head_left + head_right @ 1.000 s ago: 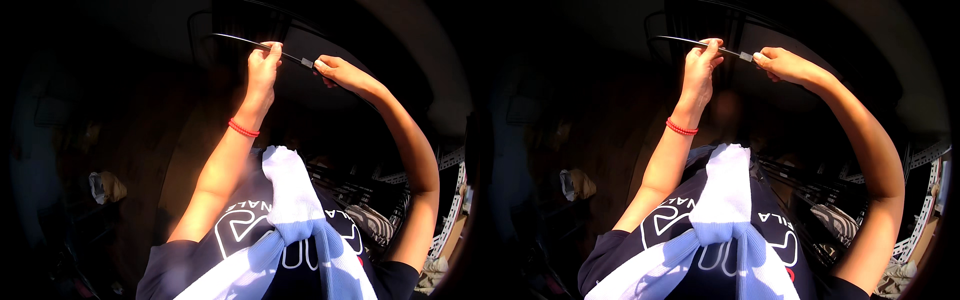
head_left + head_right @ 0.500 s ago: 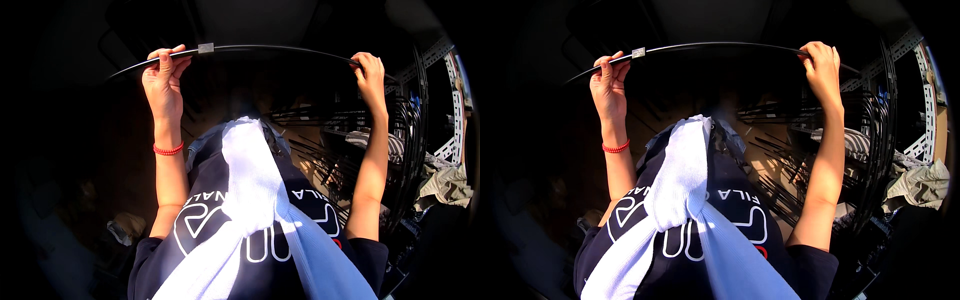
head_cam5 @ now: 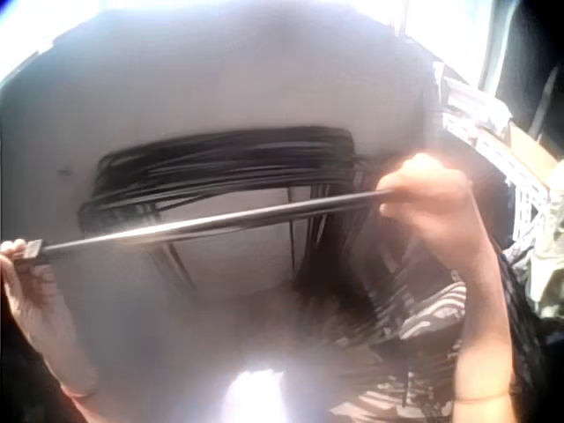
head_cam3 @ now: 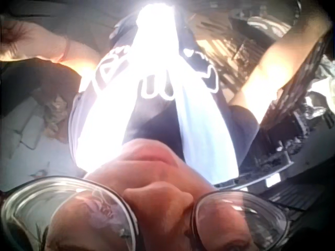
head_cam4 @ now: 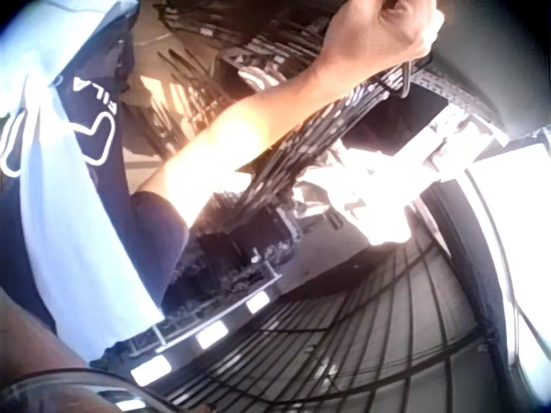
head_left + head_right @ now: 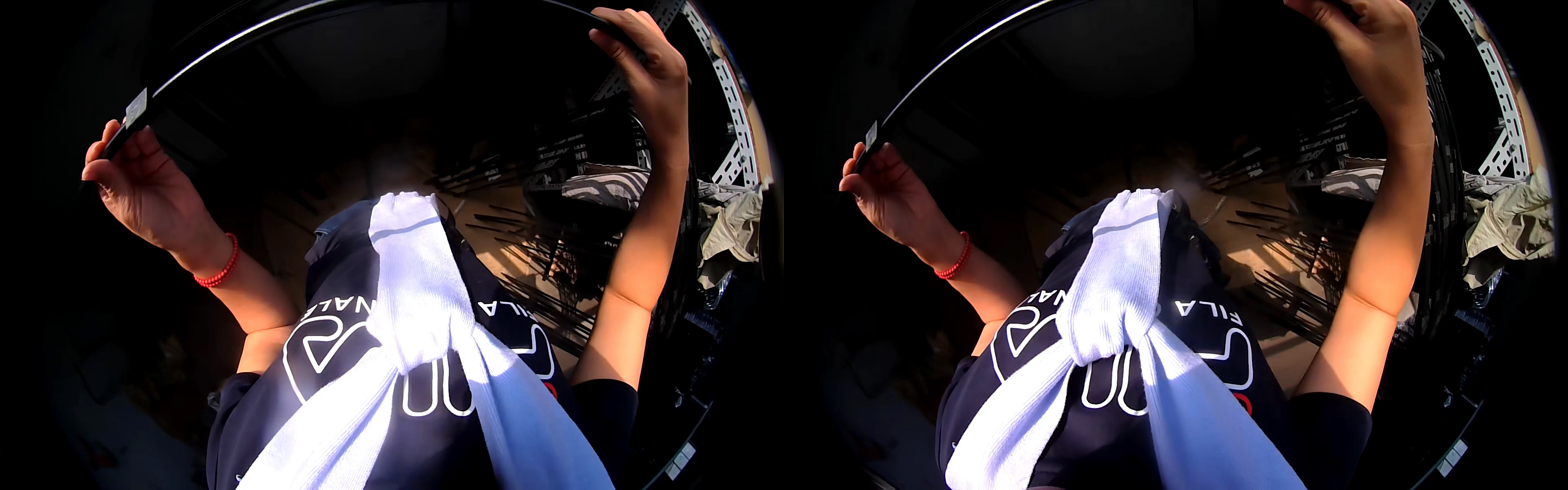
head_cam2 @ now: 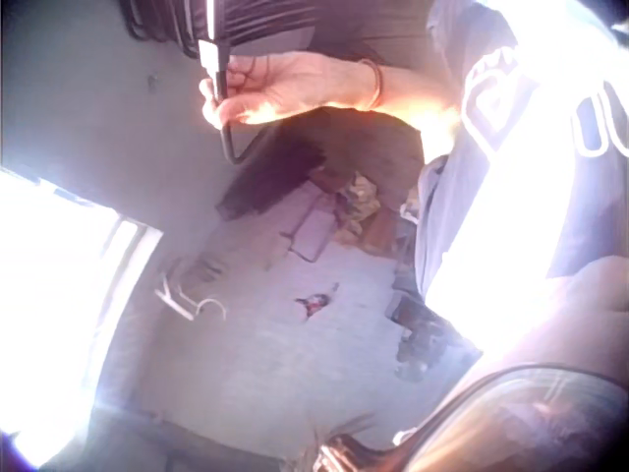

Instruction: The person picks up a long, thin metal rod and a small plastic clip, then slides the clip onto the rod. They repeat this process for several rods, handling them one at a time and stacking the prepared rods on a rack.

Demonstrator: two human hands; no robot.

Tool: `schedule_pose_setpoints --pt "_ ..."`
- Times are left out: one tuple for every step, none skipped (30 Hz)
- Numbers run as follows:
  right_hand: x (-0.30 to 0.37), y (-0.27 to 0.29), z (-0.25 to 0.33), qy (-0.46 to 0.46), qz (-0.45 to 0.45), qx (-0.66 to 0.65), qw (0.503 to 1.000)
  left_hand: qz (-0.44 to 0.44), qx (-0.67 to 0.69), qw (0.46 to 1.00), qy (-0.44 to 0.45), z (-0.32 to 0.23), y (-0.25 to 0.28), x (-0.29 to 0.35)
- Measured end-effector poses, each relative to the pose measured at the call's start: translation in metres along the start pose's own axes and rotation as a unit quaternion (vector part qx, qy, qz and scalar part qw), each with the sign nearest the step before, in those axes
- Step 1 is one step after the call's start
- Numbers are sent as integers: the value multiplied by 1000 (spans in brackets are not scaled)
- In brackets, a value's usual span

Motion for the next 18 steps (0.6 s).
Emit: schedule_pose_setpoints --pt "-2 13 12 24 -23 -4 999 12 18 1000 -17 -10 -6 -6" --pt "-3 26 28 25 -63 26 997 18 36 999 -22 -19 -10 -12" --pt "-5 33 41 42 -77 51 995 21 50 998 -36 -33 -14 -17" --pt "-7 41 53 57 -92 80 991 1 49 997 -57 -44 -18 -22" --pt "-9 48 65 71 -107 108 986 7 74 995 -67 -51 -21 -27" --pt "-14 52 58 59 -115 63 990 13 104 991 -82 -61 -25 -35" --pt "-12 56 62 41 -108 46 992 19 133 986 -97 -70 -30 -42" --pt "-5 59 65 15 -99 26 995 -14 127 986 -110 -74 -27 -44" --pt "-9 68 48 80 -108 -12 991 -6 166 980 -112 -69 -38 -43" --pt "-18 53 47 63 -99 28 993 -2 177 976 -124 -74 -45 -36" --pt "-26 49 66 106 -97 13 990 -26 163 975 -150 -77 -51 -31" --pt "-30 53 69 104 -112 29 988 -44 174 969 -172 -78 -59 -30" --pt "-32 55 75 104 -121 22 987 -58 178 963 -193 -84 -61 -31" --pt "-30 59 75 96 -135 34 986 -48 210 959 -182 -73 -64 -37" --pt "-30 66 78 93 -143 32 985 -32 235 955 -177 -75 -68 -43" --pt "-31 68 85 110 -152 35 982 -8 217 955 -200 -92 -69 -43" --pt "-33 70 94 125 -163 38 978 16 200 954 -223 -110 -69 -44" --pt "-32 76 105 145 -182 24 972 26 169 950 -261 -134 -75 -40"
Point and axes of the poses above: each hand's wrist, its own x-axis away from the middle knuckle, its own y-axis out of the back of the hand, z = x × y, the point moved 10 cm from there along -x, towards the middle knuckle, and after that the axes turned 5 degrees about -y, right-handed, at the moved point
